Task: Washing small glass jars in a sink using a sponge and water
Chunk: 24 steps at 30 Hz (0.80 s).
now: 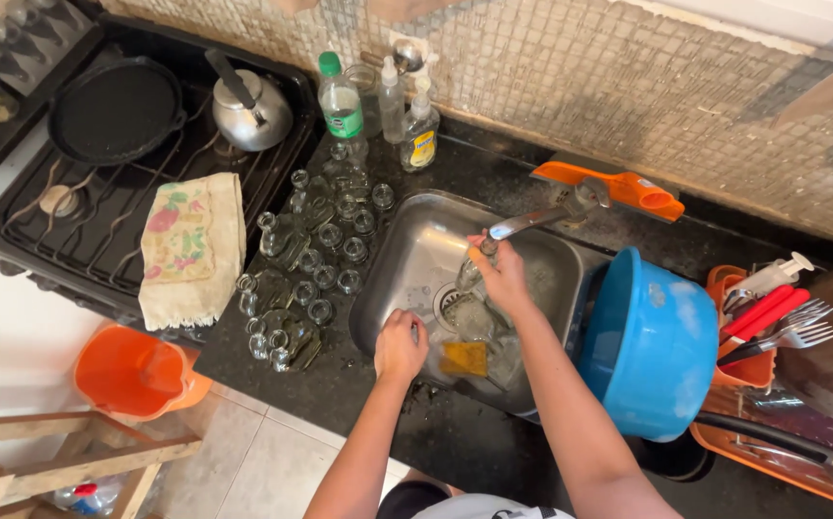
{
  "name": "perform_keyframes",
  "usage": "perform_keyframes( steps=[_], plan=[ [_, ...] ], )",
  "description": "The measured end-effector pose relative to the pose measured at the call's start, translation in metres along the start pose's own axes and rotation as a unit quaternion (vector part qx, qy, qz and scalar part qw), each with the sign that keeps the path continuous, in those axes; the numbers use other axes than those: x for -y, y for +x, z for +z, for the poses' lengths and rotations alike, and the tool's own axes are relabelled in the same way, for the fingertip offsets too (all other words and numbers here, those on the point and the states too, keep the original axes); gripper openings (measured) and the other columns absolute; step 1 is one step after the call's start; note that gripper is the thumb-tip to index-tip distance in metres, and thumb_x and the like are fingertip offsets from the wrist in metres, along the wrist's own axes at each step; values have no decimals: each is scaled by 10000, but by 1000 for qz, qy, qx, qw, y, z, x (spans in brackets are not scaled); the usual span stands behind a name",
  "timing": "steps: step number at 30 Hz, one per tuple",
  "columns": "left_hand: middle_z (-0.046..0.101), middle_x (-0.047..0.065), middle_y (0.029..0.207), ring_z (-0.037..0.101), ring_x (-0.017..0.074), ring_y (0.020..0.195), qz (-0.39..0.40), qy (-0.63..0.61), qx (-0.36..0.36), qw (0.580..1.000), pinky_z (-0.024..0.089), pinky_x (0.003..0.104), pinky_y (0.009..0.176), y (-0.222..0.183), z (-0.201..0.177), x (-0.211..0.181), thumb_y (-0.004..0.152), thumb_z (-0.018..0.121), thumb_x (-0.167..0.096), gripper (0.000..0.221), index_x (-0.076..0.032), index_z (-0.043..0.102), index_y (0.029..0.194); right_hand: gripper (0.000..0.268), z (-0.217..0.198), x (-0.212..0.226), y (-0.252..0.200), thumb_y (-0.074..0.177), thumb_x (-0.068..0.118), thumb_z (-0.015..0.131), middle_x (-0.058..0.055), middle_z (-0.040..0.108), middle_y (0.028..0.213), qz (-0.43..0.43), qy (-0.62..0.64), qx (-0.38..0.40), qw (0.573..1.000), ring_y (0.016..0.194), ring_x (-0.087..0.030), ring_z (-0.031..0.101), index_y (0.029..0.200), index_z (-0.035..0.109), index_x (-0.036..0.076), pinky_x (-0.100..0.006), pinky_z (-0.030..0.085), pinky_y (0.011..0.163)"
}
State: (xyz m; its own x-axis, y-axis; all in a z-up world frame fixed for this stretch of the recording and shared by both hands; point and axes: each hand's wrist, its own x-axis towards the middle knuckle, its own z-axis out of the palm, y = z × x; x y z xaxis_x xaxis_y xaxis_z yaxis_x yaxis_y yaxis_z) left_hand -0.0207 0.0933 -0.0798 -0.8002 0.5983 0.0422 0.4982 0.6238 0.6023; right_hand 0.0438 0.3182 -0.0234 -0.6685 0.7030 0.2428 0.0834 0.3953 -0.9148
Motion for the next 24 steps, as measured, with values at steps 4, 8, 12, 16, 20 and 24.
perform_keyframes(
  steps=[4, 8, 12, 16, 20, 24],
  plan=[
    [596, 68, 844, 708, 343, 844, 6, 3, 11, 1000, 605, 469, 705, 0, -2, -1, 898, 580, -249, 127, -141, 625, 848, 120, 16, -20, -12, 924, 70, 743, -76, 762, 1053, -22, -13, -12, 1000, 1111, -262, 687, 1030, 690, 91, -428, 449, 1076],
    [605, 111, 998, 693, 394, 965, -41, -49, 4, 998, 603, 504, 806, 1, -6, -3, 941, 509, -199, 148, -127, 606, 1028, 89, 28, 5, -45, 963, 82, 717, -22, 727, 967, 12, 85, 13, 996, 986, -130, 631, 1034, 666, 95, -340, 471, 994],
    [580, 98, 1111, 677, 403, 1039, -62, -95, 29, 993, 591, 505, 893, 4, -24, -7, 956, 459, -159, 203, -150, 553, 1136, 204, 37, 31, -61, 873, 5, 724, -90, 706, 1012, -54, -5, 31, 998, 1105, -320, 652, 1033, 645, 104, -415, 459, 1051],
    [558, 118, 1172, 650, 420, 1101, -64, -116, 40, 990, 577, 506, 934, 1, -29, -7, 952, 440, -105, 251, -154, 519, 1185, 184, 36, 56, -67, 896, -7, 686, -60, 705, 1027, -57, 22, 20, 998, 1106, -233, 631, 1043, 648, 97, -375, 450, 1054],
    [566, 101, 1217, 644, 384, 1158, -69, -122, 65, 988, 562, 478, 985, 1, -32, -6, 940, 427, -62, 341, -177, 495, 1253, 84, 38, 59, -73, 967, 55, 682, -80, 716, 996, -39, 59, 18, 997, 1064, -216, 650, 1044, 663, 84, -380, 467, 1019],
    [566, 98, 1214, 645, 386, 1161, -65, -119, 78, 988, 559, 482, 992, 4, -34, -5, 942, 425, -53, 349, -186, 489, 1257, 129, 41, 64, -78, 926, 102, 737, -51, 692, 1024, -123, -56, 1, 991, 1145, -297, 631, 1009, 639, 113, -392, 449, 1071]
  ],
)
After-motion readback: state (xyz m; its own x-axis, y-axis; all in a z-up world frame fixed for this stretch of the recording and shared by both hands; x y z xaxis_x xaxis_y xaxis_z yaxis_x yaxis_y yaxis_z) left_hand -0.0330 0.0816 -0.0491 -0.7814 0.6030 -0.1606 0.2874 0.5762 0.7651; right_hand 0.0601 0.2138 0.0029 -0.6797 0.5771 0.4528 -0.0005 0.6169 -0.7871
